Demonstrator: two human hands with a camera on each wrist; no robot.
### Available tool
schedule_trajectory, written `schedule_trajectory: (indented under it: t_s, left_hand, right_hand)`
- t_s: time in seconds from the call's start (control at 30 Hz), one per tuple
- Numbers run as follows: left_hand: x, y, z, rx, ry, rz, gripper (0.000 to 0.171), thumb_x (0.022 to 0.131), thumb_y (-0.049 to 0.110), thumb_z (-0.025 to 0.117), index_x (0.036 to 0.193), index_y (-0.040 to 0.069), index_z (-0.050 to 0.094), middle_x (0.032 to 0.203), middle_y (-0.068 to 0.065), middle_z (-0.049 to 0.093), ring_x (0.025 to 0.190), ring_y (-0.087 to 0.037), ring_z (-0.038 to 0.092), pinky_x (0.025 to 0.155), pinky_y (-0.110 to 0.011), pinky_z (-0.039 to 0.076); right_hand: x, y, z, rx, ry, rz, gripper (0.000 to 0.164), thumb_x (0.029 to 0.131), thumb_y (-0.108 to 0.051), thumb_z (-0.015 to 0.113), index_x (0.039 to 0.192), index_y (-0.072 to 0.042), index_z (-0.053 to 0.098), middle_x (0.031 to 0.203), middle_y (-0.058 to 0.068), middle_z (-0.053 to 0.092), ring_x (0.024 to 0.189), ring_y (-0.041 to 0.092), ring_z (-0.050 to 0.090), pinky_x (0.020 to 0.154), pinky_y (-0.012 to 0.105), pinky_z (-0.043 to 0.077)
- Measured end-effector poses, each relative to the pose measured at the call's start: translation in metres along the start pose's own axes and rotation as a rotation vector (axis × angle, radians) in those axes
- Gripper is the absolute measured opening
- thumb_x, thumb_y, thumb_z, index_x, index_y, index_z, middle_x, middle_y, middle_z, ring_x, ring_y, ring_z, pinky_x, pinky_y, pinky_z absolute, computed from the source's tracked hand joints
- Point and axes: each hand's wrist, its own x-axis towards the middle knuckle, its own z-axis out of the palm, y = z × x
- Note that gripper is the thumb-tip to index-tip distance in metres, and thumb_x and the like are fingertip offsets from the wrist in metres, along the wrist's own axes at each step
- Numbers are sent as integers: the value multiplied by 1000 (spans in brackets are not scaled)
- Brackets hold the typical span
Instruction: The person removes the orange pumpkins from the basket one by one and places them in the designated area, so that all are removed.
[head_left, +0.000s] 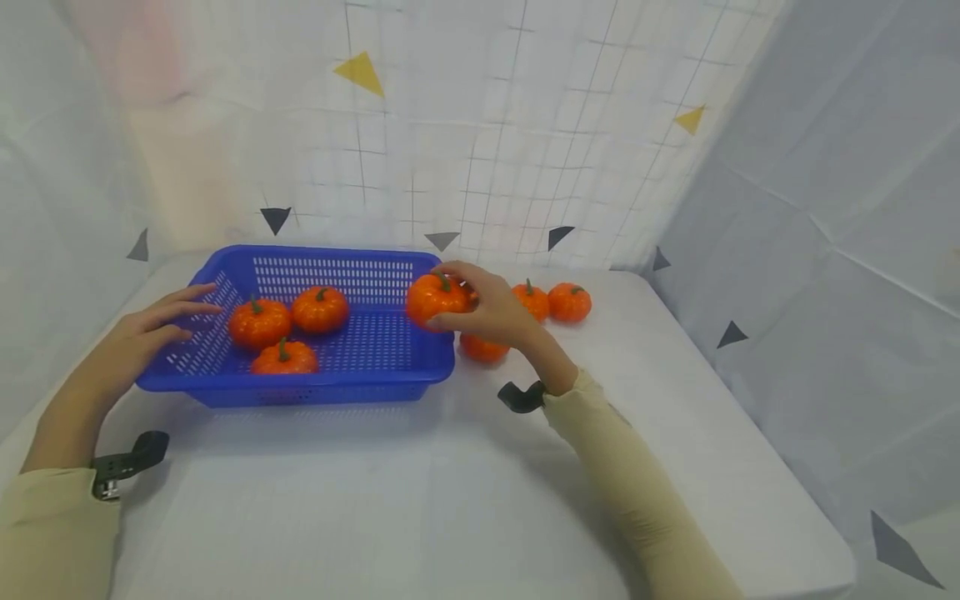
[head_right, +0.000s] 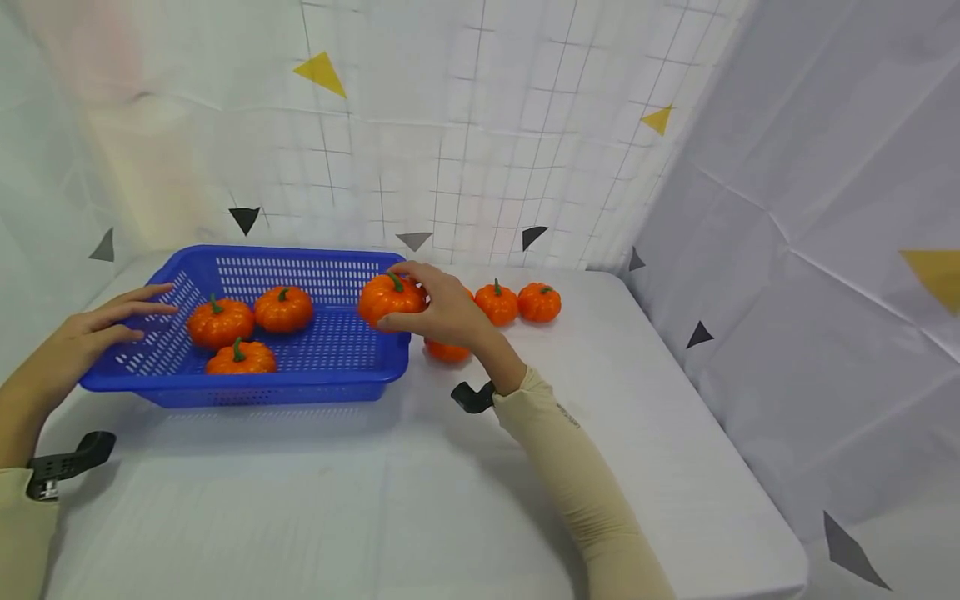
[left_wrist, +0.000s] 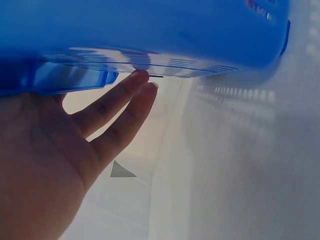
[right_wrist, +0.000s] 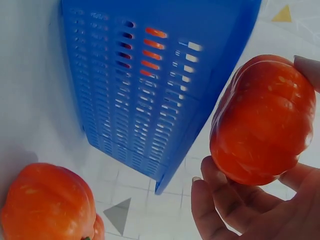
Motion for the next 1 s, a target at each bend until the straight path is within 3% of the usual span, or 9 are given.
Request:
schedule_trajectory:
  t_s: [0.4, 0.6, 0.7, 0.83, 0.93, 1.0]
  left_hand:
    - [1, -1, 0, 4, -4, -30, 42, 111, 10, 41, 150, 10, 56, 171, -6, 24, 158, -29, 6, 114, -78, 3]
    - [4, 1, 1, 0, -9, -29, 41, 111, 11, 41, 149, 6, 55, 170, 0, 27, 154, -6, 11, 119, -70, 5]
    - [4, 2, 0, 11, -16, -34, 41, 111, 12, 40, 149, 6, 54, 170, 1, 27, 156, -11, 9, 117, -74, 5]
    - [2, 1, 0, 26, -14, -38, 41, 111, 11, 40, 149, 6, 55, 171, -4, 24, 158, -28, 6, 114, -78, 4]
    - [1, 0, -1, 30, -6, -33, 41, 111, 11, 40, 149, 7, 56, 171, -3, 25, 158, -19, 8, 117, -74, 4]
    - [0, -1, -1, 34, -3, -30, 41, 111, 12, 40, 149, 8, 56, 171, 0, 25, 154, -6, 10, 118, -71, 4]
  right_hand:
    - [-13, 7, -23, 2, 13, 39, 69, 83, -49, 82, 144, -27, 58, 126, -4, 61, 113, 21, 55, 90, 43, 54]
    - [-21, 14, -46, -22, -22, 47, 66, 83, -44, 83, 142, -25, 60, 123, -1, 63, 109, 23, 57, 87, 42, 56]
    - [-25, 17, -57, -11, -62, 61, 63, 83, -39, 84, 140, -24, 61, 123, 2, 63, 107, 25, 60, 85, 42, 58]
    - [-28, 22, -68, 6, -134, 87, 60, 85, -34, 83, 139, -24, 60, 125, 4, 62, 109, 26, 60, 88, 44, 58]
    - [-31, 27, -73, -1, -178, 92, 59, 83, -30, 83, 137, -23, 61, 126, 5, 62, 112, 25, 59, 91, 44, 56]
    - [-32, 31, -76, -10, -199, 91, 57, 82, -30, 84, 135, -25, 62, 125, 3, 62, 112, 24, 59, 91, 44, 55]
